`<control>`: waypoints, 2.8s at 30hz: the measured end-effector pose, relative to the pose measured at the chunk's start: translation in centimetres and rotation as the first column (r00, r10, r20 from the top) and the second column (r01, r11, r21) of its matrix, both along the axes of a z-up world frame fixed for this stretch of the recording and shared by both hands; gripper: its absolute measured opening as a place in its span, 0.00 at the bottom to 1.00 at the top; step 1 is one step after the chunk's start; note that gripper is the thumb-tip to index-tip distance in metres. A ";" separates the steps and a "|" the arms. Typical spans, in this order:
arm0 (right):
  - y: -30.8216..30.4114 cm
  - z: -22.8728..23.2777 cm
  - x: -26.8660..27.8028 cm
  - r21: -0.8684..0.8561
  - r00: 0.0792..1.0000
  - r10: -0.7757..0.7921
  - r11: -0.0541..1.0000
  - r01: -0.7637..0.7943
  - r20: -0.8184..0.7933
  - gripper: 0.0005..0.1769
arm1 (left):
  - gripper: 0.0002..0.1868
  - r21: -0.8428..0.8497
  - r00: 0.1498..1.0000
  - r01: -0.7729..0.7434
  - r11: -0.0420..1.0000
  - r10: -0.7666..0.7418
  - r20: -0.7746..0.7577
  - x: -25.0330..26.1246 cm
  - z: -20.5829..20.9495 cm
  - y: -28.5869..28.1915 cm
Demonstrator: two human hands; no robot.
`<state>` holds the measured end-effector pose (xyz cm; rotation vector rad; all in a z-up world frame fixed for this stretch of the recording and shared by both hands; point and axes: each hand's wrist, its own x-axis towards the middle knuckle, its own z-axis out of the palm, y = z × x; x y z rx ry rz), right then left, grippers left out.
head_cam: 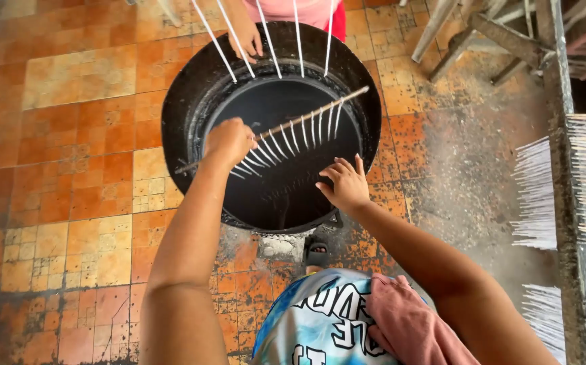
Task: Dipping racks of cotton wicks into a vat of molten wax to coat them for candle making.
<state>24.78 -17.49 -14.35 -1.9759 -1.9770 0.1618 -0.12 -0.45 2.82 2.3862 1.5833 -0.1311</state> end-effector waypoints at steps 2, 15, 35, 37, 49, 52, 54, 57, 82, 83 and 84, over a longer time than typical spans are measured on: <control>-1.8 0.8 -0.3 0.026 0.998 0.054 0.998 -0.054 0.022 0.18 | 0.07 0.058 1.000 -0.001 0.998 0.002 -0.016 0.1 4.1 -1.2; -4.2 6.3 -0.5 -0.462 0.978 0.203 0.872 -0.160 0.043 0.39 | 0.09 0.311 0.995 0.053 0.949 -0.076 0.062 -0.1 20.6 -6.5; -3.6 5.8 -0.2 -0.475 0.979 0.205 0.861 -0.183 -0.005 0.39 | 0.09 0.509 0.977 0.130 0.851 -0.197 0.080 -0.9 22.5 -8.1; -3.6 5.9 -0.2 -0.478 0.980 0.200 0.859 -0.181 -0.012 0.39 | 0.09 0.513 0.978 0.125 0.850 -0.193 0.082 -0.9 22.5 -8.1; -3.7 6.0 -0.3 -0.477 0.980 0.198 0.861 -0.178 -0.009 0.36 | 0.10 0.492 0.976 0.164 0.855 -0.214 0.046 -1.8 18.6 -6.7; -3.7 6.1 -0.3 -0.485 0.983 0.180 0.858 -0.172 -0.030 0.35 | 0.10 0.404 0.977 0.140 0.904 -0.193 0.093 -1.5 16.6 -6.9; -3.6 6.2 -0.4 -0.481 0.983 0.184 0.860 -0.174 -0.026 0.35 | 0.09 0.285 0.988 0.084 0.955 -0.116 0.098 -1.0 15.2 -7.6; -3.6 5.8 -0.4 -0.479 0.987 0.148 0.864 -0.158 -0.059 0.32 | 0.11 0.067 0.999 -0.004 0.998 0.001 0.044 0.2 13.6 -9.9; -4.7 1.5 0.0 -0.062 0.983 0.183 0.981 -0.182 0.013 0.22 | 0.11 -0.227 0.994 -0.108 0.968 0.105 -0.026 1.7 -28.1 3.6; -4.8 1.4 -0.2 -0.054 0.983 0.183 0.982 -0.182 0.005 0.23 | 0.11 -0.243 0.992 -0.128 0.961 0.130 -0.011 1.7 -28.5 3.6; -4.8 1.4 -0.4 -0.045 0.983 0.183 0.982 -0.183 -0.001 0.23 | 0.11 -0.259 0.988 -0.149 0.954 0.155 0.003 1.6 -28.9 3.6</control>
